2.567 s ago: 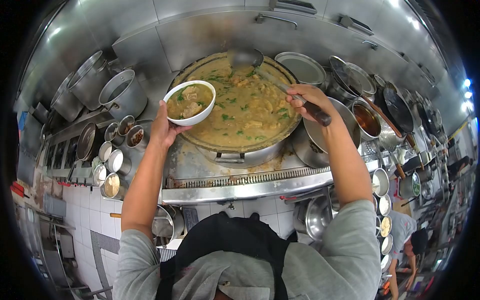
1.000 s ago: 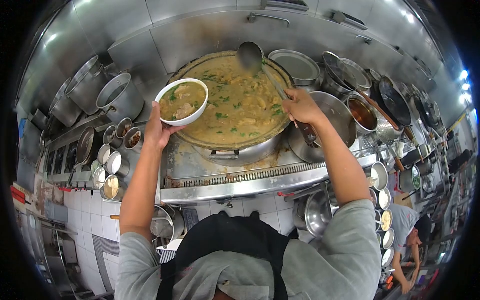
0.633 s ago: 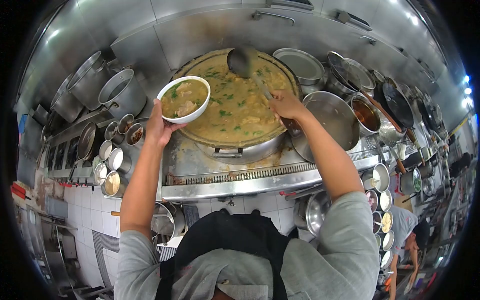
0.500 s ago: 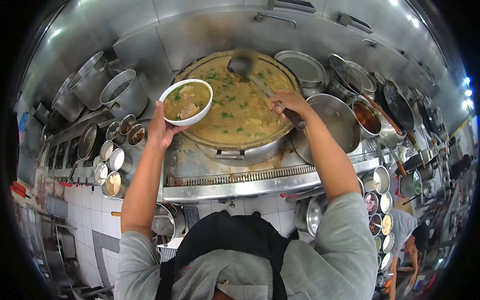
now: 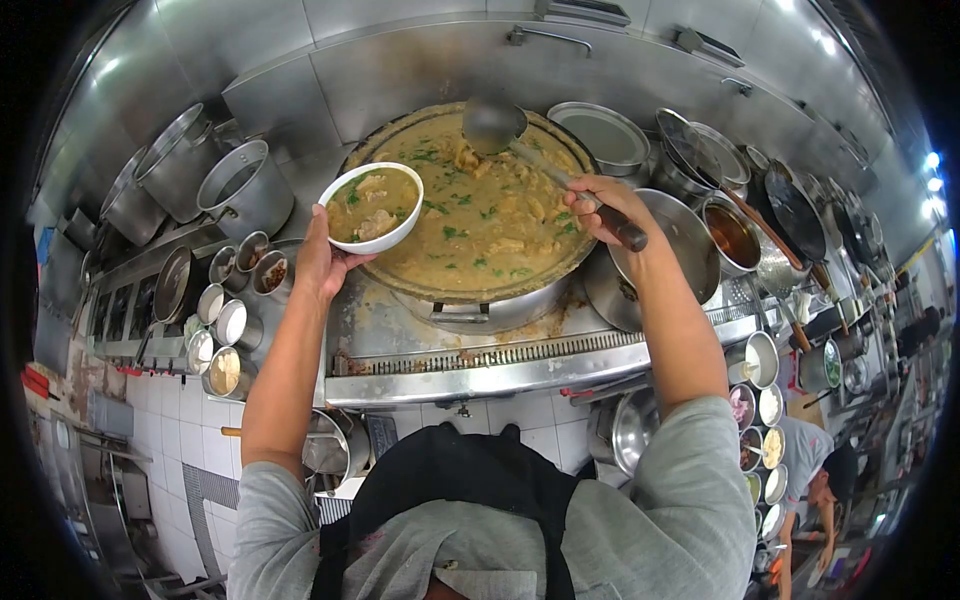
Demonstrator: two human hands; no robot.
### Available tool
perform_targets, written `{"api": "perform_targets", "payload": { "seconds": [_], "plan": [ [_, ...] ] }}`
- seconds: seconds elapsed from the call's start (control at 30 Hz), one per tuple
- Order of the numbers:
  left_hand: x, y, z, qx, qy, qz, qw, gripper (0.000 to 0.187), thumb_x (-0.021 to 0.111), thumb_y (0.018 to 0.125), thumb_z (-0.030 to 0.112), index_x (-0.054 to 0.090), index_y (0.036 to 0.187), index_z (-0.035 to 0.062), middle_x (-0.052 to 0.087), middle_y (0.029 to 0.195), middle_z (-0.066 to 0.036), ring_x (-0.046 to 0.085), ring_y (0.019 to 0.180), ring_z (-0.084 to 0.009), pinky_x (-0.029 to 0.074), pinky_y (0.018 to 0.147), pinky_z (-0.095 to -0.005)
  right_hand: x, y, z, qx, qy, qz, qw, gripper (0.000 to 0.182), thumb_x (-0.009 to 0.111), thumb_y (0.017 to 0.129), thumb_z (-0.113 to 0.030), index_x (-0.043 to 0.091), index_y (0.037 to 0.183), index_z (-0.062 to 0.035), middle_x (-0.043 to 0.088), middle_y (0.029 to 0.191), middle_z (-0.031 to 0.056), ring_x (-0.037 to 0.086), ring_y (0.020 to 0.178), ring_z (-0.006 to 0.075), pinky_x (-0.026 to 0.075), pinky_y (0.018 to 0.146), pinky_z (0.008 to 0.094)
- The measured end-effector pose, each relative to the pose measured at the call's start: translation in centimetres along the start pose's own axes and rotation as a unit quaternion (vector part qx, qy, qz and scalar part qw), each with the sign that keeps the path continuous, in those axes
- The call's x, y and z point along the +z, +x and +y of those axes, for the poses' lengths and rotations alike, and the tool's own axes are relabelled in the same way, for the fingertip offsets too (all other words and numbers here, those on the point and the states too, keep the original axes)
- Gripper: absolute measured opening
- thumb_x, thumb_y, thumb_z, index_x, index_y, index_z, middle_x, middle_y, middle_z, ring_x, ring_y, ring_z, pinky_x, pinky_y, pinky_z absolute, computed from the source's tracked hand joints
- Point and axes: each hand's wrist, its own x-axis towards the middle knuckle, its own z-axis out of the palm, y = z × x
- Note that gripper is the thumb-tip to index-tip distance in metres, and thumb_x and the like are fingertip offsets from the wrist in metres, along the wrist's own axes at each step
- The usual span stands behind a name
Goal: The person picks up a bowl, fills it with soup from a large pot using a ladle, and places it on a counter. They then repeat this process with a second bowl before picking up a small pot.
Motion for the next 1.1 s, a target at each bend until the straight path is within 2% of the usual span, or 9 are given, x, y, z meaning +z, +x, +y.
{"api": "perform_targets", "payload": {
  "seconds": [0.13, 0.23, 0.37, 0.47, 0.67, 0.87, 0.9, 1.0, 1.1],
  "plan": [
    [-0.1, 0.5, -0.4, -0.002, -0.004, -0.008, 1.000, 0.055, 0.040, 0.108, 0.049, 0.037, 0.145, 0.0080, 0.057, 0.134, -0.021, 0.069, 0.110, -0.0368, 0.065, 0.079, -0.0520, 0.8, -1.0, -0.1, -0.046, -0.077, 0.032, 0.995, 0.017, 0.061, 0.097, -0.007, 0.054, 0.110, 0.0012, 0.061, 0.082, 0.0075, 0.052, 0.051, 0.0083, 0.042, 0.037, 0.0214],
    [0.0, 0.6, -0.4, -0.001, -0.005, -0.011, 1.000, 0.056, 0.040, 0.108, 0.050, 0.037, 0.145, 0.0077, 0.057, 0.134, -0.021, 0.069, 0.109, -0.0369, 0.065, 0.079, -0.0518, 2.3, -2.1, 0.1, -0.085, -0.311, 0.071, 0.944, 0.029, 0.058, 0.096, -0.005, 0.054, 0.122, 0.0061, 0.060, 0.079, 0.0053, 0.052, 0.049, 0.0086, 0.044, 0.037, 0.0228],
    [-0.3, 1.0, -0.6, 0.001, -0.001, -0.019, 1.000, 0.056, 0.040, 0.108, 0.050, 0.037, 0.144, 0.0075, 0.058, 0.132, -0.021, 0.069, 0.109, -0.0371, 0.066, 0.078, -0.0516, 2.7, -3.6, 0.5, -0.074, -0.434, 0.062, 0.896, 0.054, 0.053, 0.093, -0.002, 0.045, 0.146, 0.0083, 0.057, 0.072, 0.0029, 0.051, 0.048, 0.0091, 0.043, 0.038, 0.0253],
    [-0.2, 1.0, -0.6, 0.000, -0.004, -0.016, 1.000, 0.056, 0.040, 0.108, 0.050, 0.037, 0.144, 0.0075, 0.058, 0.132, -0.021, 0.070, 0.108, -0.0370, 0.066, 0.077, -0.0514, 3.3, -4.2, 1.4, -0.088, -0.453, 0.062, 0.885, 0.035, 0.054, 0.093, -0.004, 0.062, 0.125, 0.0047, 0.056, 0.067, 0.0028, 0.052, 0.046, 0.0107, 0.044, 0.037, 0.0278],
    [0.3, 0.7, -0.4, 0.004, -0.006, -0.007, 1.000, 0.055, 0.040, 0.108, 0.049, 0.037, 0.144, 0.0074, 0.059, 0.132, -0.020, 0.070, 0.107, -0.0367, 0.066, 0.076, -0.0514, 1.8, -3.9, 1.9, -0.016, -0.282, 0.070, 0.957, 0.047, 0.058, 0.096, -0.004, 0.047, 0.139, 0.0111, 0.060, 0.075, 0.0070, 0.054, 0.049, 0.0108, 0.043, 0.037, 0.0275],
    [0.0, 0.5, -0.2, 0.009, 0.000, -0.010, 1.000, 0.054, 0.040, 0.108, 0.048, 0.038, 0.144, 0.0073, 0.059, 0.132, -0.020, 0.070, 0.106, -0.0361, 0.067, 0.074, -0.0501, 0.2, -5.5, 0.8, -0.008, -0.051, 0.035, 0.998, 0.020, 0.056, 0.097, -0.002, 0.049, 0.114, 0.0061, 0.060, 0.081, 0.0101, 0.052, 0.052, 0.0084, 0.039, 0.036, 0.0213],
    [-0.2, 0.7, -0.3, 0.008, 0.000, -0.012, 1.000, 0.054, 0.039, 0.108, 0.048, 0.039, 0.144, 0.0072, 0.059, 0.132, -0.020, 0.071, 0.106, -0.0360, 0.067, 0.074, -0.0500, 0.8, -5.8, 0.7, -0.011, -0.063, 0.031, 0.997, 0.010, 0.056, 0.097, -0.003, 0.047, 0.101, 0.0011, 0.059, 0.083, 0.0104, 0.051, 0.052, 0.0073, 0.038, 0.036, 0.0199],
    [-0.1, 0.8, -0.3, 0.006, 0.003, -0.003, 1.000, 0.054, 0.039, 0.109, 0.048, 0.039, 0.143, 0.0069, 0.060, 0.131, -0.020, 0.071, 0.105, -0.0360, 0.067, 0.074, -0.0500, -0.1, -5.3, 0.6, 0.014, -0.040, 0.034, 0.999, 0.006, 0.051, 0.100, -0.006, 0.047, 0.102, -0.0016, 0.057, 0.080, 0.0078, 0.048, 0.048, 0.0056, 0.033, 0.031, 0.0198],
    [0.2, 0.9, -0.4, 0.008, -0.001, -0.002, 1.000, 0.053, 0.039, 0.109, 0.047, 0.041, 0.142, 0.0066, 0.060, 0.130, -0.020, 0.071, 0.104, -0.0356, 0.067, 0.074, -0.0499, 0.7, -6.5, 0.1, 0.022, 0.001, 0.017, 1.000, 0.008, 0.053, 0.099, -0.003, 0.048, 0.102, 0.0008, 0.057, 0.082, 0.0097, 0.048, 0.049, 0.0066, 0.037, 0.033, 0.0208]
  ]
}}
